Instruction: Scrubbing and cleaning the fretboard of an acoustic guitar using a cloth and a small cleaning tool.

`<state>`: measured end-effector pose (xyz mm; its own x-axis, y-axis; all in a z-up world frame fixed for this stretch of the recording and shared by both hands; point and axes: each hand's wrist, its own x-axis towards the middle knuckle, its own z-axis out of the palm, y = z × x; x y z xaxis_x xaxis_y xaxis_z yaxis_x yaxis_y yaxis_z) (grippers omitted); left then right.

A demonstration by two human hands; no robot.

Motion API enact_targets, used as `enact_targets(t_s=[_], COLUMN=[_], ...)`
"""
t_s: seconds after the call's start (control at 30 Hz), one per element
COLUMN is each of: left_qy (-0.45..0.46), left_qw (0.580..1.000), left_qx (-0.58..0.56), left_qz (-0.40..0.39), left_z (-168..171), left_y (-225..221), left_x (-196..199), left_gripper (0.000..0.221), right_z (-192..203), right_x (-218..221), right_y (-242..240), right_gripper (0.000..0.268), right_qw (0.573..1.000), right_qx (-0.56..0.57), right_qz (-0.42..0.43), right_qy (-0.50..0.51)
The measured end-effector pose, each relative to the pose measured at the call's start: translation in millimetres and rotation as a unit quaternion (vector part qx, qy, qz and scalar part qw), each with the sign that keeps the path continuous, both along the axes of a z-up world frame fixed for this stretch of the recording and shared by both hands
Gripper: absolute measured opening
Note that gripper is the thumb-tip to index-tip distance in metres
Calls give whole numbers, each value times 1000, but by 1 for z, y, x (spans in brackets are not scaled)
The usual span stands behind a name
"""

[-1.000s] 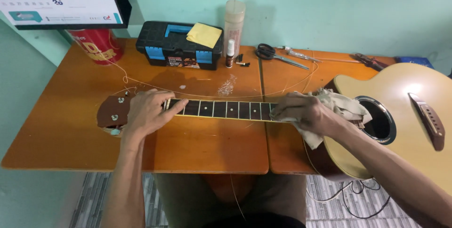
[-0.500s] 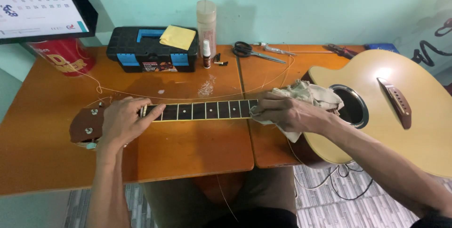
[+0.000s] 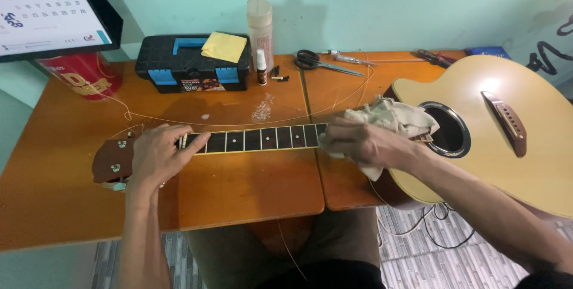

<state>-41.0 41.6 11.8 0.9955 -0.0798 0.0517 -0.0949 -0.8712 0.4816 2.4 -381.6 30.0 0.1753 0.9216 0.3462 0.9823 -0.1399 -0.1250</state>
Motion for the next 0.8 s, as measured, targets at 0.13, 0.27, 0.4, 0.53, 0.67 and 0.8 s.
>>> enact_targets(t_s=[0.13,0.27,0.4,0.53,0.67,0.8], left_qy=[12,4,5,5,-8,-97], left_qw=[1000,1000,1000,1000,1000,994], left_qx=[7,-5,-17,-14,-25,57], left_qz=[-5,-1,3,5,5,15], left_z=[8,9,13,11,6,-23], left_y=[-5,-6,-7,-8,-5,2], left_x=[-3,-3,-5,-6,-4,2], left_gripper=[64,64,61,62,63,72], right_z=[7,-22,-2,37,61,90], right_x=[-14,14,6,-23,-36,-19], right_y=[3,1,12,9,-12,-21], right_gripper=[25,35,29,24,19,12], right_qw=[1000,995,990,989,934,871], right_qx=[31,97,124,54,-63,-85], right_qz=[4,-13,-54,-46,19,125], right_qy=[2,35,40,133,351,468])
